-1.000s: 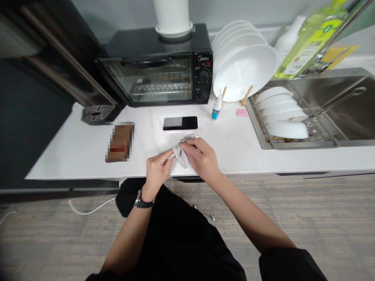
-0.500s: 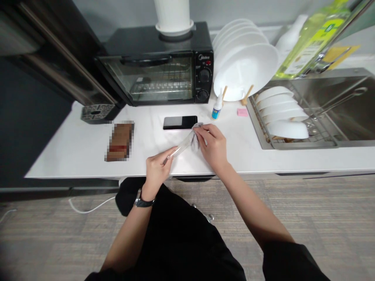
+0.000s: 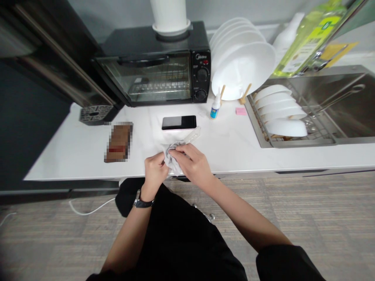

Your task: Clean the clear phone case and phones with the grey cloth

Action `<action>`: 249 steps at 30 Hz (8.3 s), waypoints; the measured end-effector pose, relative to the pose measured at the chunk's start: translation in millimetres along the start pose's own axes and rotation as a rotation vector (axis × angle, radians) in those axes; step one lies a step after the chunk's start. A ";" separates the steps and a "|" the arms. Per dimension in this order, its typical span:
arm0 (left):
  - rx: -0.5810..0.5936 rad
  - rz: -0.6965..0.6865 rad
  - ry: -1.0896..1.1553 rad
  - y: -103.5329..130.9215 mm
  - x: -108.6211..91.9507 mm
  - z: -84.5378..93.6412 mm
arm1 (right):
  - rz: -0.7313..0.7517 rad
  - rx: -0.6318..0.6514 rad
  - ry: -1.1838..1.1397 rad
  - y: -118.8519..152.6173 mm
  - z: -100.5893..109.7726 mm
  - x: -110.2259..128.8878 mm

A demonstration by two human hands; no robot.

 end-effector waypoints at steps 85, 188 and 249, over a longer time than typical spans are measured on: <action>0.080 0.071 0.057 4.5 1.6 -2.6 | -0.152 -0.185 0.162 -8.9 48.5 -80.0; 0.038 0.397 0.142 -27.4 17.5 29.1 | -0.333 -0.298 0.105 9.7 65.2 -100.5; 0.114 0.033 0.060 -58.7 -48.4 -7.1 | 0.061 -0.296 0.172 -19.7 49.4 -13.3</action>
Point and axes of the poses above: each hand's wrist, its own y-axis away from the middle knuckle, its own z-axis out of the back of the hand, x = y × z, the point moved 7 cm from there along -y, towards the middle knuckle, and after that the axes turned 11 degrees about z, right-handed, at the moved point
